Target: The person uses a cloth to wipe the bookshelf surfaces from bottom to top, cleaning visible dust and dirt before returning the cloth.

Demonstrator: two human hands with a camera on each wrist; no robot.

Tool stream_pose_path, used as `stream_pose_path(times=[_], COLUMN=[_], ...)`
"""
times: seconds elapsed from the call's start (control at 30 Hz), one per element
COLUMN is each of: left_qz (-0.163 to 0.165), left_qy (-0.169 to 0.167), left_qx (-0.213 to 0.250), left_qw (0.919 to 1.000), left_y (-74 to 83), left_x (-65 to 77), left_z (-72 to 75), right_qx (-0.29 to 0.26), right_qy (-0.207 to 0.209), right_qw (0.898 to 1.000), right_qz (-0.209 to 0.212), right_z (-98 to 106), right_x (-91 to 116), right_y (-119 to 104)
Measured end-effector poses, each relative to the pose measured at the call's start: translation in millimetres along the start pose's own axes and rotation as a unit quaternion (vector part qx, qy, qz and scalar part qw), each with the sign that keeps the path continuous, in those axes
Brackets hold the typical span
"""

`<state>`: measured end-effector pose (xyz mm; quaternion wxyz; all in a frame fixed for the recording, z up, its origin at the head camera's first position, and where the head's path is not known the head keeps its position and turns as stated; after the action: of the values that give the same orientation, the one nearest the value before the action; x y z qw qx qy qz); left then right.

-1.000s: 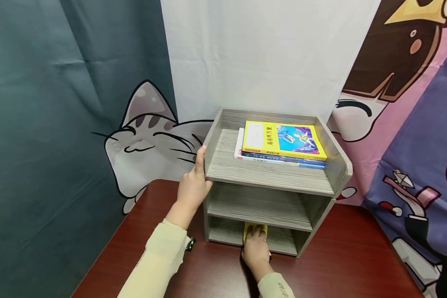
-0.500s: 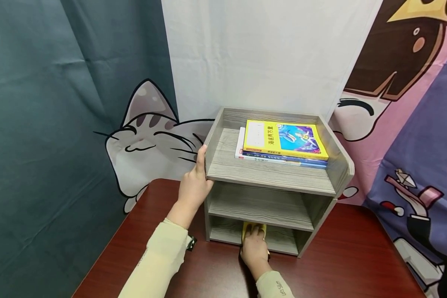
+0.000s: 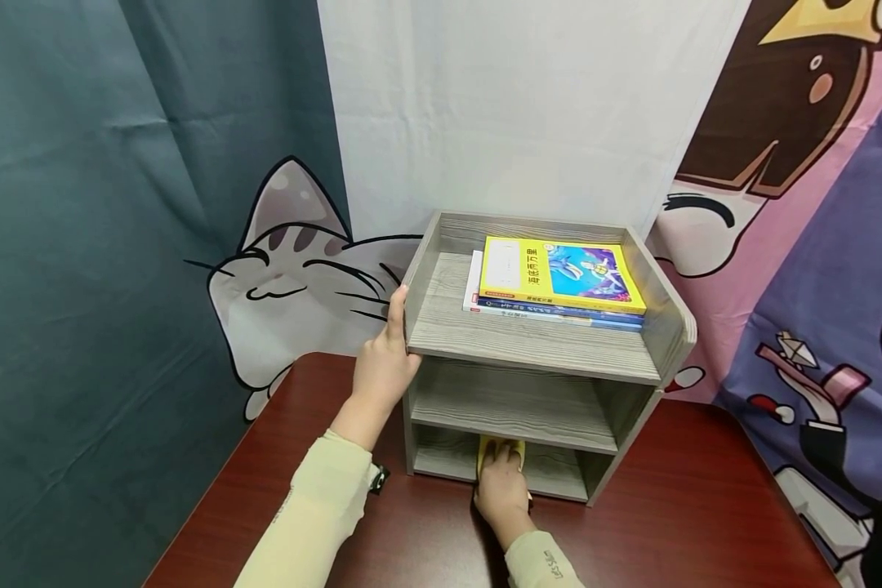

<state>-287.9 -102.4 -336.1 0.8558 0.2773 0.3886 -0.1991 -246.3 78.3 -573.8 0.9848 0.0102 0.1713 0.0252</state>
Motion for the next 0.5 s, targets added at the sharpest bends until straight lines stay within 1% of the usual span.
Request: stream_pose_path(times=[0.2,0.37,0.5], left_qz=[-0.006,-0.01,-0.01], left_qy=[0.006,0.009,0.006], left_qx=[-0.001,0.001,0.002], left_qw=[1.0,0.9999,0.9999], left_y=[-0.7,-0.2,0.7], left_x=[-0.5,-0.2,0.1], left_z=[2.0,2.2,1.7], right_qx=[0.008,0.006,0.008], right_qy=[0.002,-0.012,-0.013], right_qw=[1.0,1.0,1.0], right_qz=[0.002,0.005,0.005], right_z=[-0.5,-0.6,-2.0], right_x=[-2.6,-3.3,-3.6], right_y=[-3.2,-9.1,-14.0])
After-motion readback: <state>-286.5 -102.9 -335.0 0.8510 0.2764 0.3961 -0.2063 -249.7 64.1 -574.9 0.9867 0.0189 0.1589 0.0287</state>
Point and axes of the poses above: each hand's wrist, its own x-axis away from the middle knuckle, its own z-axis out of the back of the hand, y = z × x, the point moved 4 cm from there along -x, towards the middle knuckle, and after that the axes turned 5 degrees about x, right-handed, at the moved point
